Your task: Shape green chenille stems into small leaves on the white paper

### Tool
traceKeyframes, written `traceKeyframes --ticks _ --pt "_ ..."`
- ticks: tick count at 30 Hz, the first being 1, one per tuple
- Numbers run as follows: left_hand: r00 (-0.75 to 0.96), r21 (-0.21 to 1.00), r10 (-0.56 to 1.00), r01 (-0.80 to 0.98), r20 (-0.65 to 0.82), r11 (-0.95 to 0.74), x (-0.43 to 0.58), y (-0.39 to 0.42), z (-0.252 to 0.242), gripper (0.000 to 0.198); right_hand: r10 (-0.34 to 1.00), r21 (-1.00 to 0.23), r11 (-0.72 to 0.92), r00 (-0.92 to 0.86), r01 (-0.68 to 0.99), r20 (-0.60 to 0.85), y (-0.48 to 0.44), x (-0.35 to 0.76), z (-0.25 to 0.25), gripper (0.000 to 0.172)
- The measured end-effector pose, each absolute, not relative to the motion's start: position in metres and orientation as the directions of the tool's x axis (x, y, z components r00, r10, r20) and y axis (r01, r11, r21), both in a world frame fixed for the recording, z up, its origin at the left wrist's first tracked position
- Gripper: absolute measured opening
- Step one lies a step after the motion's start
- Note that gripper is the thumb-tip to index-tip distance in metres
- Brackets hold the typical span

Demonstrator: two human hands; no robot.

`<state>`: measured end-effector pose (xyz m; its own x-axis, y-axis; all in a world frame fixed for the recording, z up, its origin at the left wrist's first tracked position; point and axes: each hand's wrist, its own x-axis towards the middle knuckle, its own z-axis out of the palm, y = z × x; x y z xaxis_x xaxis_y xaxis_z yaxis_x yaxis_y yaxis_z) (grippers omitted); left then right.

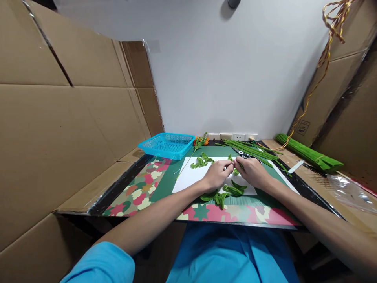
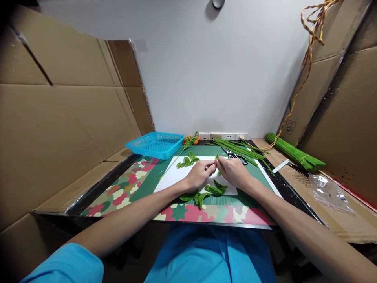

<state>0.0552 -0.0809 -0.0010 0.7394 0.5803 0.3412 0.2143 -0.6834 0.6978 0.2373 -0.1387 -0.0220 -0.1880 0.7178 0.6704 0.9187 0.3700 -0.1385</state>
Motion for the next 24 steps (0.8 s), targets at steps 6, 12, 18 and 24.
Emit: traceKeyframes --ticks 6,12,18,24 --pt "0.772 0.912 0.599 0.063 0.213 -0.405 0.056 -0.086 -0.004 0.045 0.755 -0.391 0.430 -0.087 0.814 0.650 -0.142 0.237 -0.017 0.049" --pt "0.788 0.906 0.592 0.108 0.173 -0.408 0.056 -0.083 -0.004 0.044 0.793 -0.374 0.452 -0.173 0.810 0.584 -0.139 0.235 -0.027 0.062" --pt "0.749 0.903 0.633 0.114 0.196 -0.415 0.056 -0.083 -0.005 0.046 0.774 -0.272 0.367 -0.130 0.889 0.620 -0.137 0.238 -0.024 0.062" --pt "0.726 0.953 0.665 0.042 0.178 -0.301 0.057 -0.084 -0.009 0.045 0.741 -0.300 0.318 -0.039 0.900 0.670 -0.140 0.243 -0.019 0.061"
